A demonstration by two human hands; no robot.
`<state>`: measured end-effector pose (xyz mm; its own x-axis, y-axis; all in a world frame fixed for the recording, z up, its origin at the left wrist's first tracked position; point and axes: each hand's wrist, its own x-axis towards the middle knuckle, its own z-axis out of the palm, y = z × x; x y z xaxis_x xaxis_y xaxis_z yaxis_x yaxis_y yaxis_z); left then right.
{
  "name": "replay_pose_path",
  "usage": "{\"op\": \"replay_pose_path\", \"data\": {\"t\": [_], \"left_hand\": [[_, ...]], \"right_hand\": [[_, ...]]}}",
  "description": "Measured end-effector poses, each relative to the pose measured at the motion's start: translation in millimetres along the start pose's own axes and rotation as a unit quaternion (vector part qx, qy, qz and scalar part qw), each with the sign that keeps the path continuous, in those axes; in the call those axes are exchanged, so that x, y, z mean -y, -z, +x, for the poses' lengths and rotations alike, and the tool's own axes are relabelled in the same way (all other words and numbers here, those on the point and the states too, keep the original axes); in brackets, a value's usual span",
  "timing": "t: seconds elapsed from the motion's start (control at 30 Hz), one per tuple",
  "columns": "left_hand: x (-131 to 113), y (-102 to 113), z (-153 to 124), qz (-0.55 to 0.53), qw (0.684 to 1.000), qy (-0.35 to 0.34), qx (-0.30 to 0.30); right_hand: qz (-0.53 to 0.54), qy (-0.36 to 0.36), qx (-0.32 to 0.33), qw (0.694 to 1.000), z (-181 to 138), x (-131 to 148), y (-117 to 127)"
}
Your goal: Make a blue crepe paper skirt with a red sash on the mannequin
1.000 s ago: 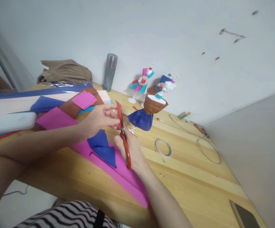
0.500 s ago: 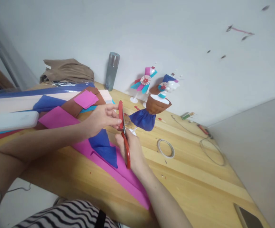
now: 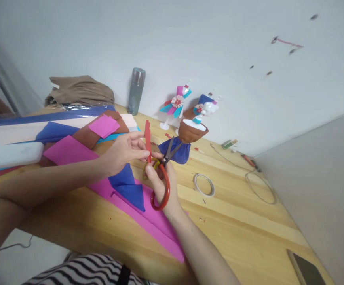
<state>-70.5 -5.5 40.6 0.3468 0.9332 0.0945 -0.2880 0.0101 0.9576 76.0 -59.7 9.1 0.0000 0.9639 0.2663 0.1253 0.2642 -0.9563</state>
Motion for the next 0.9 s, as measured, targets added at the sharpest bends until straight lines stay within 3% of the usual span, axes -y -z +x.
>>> {"op": "replay_pose_path", "data": {"t": [0.23,0.5,0.9], "left_hand": [[5,-8,-8,-0.016,1.0,0.0,0.008],[8,-8,-9,-0.031,0.999,-0.004,0.022],[6,2,2,-0.049,0.997,-0.066,-0.006]], "right_hand": [[0.022,-0.007,-0.071,0.997,-1,6,-5],[0.038,0.025,-0.07,0.997,-1,8,-6],[0.02,-0.018,-0.047,0.999,-5,9,-3]]}}
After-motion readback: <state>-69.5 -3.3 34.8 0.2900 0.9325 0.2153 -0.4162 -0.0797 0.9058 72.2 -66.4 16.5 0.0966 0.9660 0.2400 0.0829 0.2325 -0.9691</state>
